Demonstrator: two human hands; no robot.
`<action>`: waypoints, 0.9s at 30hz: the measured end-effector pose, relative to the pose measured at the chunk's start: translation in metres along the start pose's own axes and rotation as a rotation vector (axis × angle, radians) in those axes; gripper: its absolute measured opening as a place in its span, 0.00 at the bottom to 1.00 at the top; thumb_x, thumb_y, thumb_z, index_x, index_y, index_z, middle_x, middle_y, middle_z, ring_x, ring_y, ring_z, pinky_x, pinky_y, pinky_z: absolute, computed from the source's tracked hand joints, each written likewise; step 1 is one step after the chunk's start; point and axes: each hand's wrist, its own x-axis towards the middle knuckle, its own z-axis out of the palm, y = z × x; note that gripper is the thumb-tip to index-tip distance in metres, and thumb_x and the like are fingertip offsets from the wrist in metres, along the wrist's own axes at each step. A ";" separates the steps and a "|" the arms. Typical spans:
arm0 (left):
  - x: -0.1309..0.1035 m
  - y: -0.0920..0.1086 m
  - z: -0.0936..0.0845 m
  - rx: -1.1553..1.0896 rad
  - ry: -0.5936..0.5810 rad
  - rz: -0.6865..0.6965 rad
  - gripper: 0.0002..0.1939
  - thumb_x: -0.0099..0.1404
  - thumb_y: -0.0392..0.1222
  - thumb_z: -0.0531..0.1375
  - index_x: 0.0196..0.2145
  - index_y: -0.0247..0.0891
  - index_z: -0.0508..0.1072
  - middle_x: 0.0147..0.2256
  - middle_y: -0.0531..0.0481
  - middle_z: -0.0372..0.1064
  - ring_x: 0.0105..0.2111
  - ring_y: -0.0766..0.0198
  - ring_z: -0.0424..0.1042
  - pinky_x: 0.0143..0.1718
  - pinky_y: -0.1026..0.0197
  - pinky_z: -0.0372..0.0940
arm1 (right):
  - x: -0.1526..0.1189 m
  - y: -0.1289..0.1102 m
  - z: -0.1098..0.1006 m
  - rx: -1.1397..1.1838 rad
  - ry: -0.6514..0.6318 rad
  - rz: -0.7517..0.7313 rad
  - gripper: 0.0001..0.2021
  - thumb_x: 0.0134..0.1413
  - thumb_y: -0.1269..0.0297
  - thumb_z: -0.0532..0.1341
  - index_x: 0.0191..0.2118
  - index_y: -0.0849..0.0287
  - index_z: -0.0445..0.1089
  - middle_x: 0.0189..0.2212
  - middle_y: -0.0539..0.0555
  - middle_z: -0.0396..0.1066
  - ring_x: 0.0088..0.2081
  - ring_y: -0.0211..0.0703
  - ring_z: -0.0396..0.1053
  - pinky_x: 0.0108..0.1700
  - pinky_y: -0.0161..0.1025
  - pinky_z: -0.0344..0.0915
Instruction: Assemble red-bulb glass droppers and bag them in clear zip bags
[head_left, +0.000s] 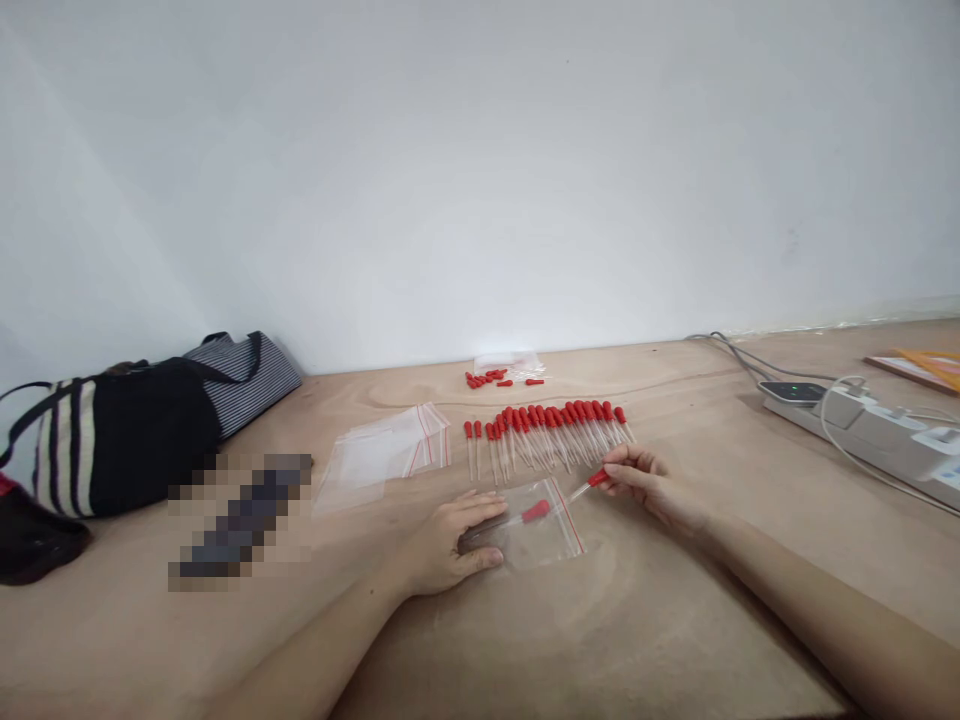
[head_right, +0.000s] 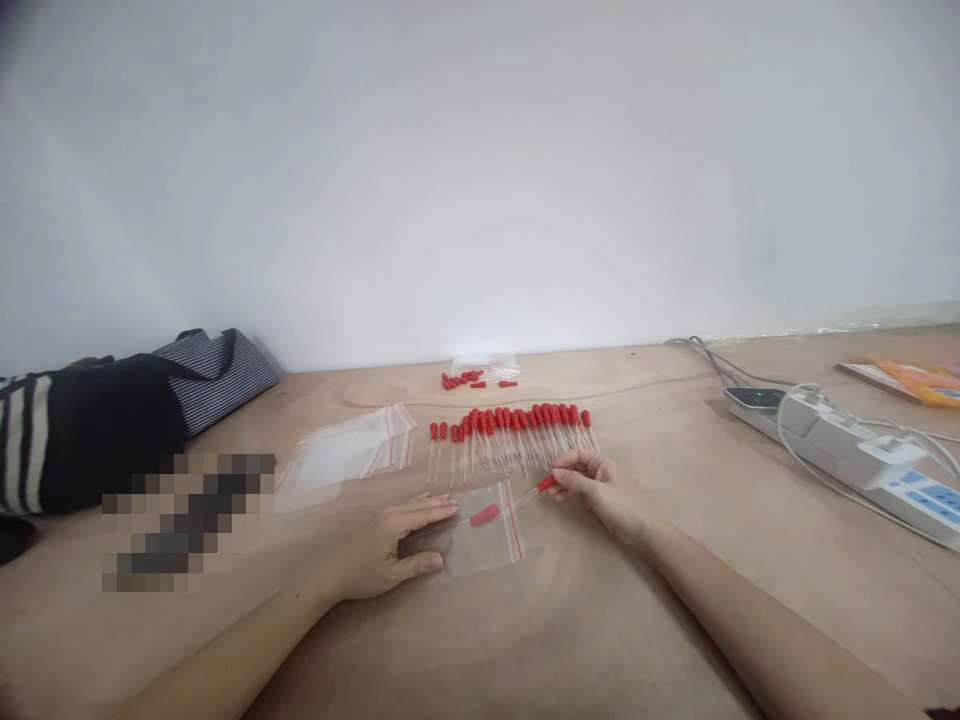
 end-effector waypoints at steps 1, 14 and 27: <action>0.000 0.000 0.000 -0.001 0.002 0.001 0.25 0.57 0.49 0.56 0.52 0.41 0.61 0.52 0.48 0.59 0.54 0.58 0.56 0.55 0.51 0.49 | -0.002 0.001 0.005 -0.019 -0.034 0.007 0.12 0.37 0.62 0.66 0.29 0.60 0.65 0.24 0.49 0.70 0.26 0.35 0.67 0.32 0.34 0.63; 0.001 -0.004 0.003 -0.022 0.022 0.050 0.25 0.57 0.49 0.56 0.52 0.42 0.61 0.52 0.48 0.60 0.53 0.57 0.56 0.54 0.52 0.50 | 0.006 0.019 0.050 -0.449 -0.332 -0.154 0.10 0.36 0.58 0.65 0.25 0.60 0.73 0.27 0.51 0.69 0.27 0.35 0.65 0.29 0.33 0.60; -0.002 -0.009 -0.002 0.008 0.023 0.100 0.19 0.59 0.45 0.55 0.49 0.42 0.65 0.50 0.48 0.63 0.52 0.59 0.58 0.54 0.54 0.52 | 0.088 -0.031 0.023 -1.290 0.286 -0.133 0.10 0.47 0.59 0.56 0.33 0.56 0.72 0.33 0.53 0.71 0.35 0.42 0.67 0.34 0.35 0.59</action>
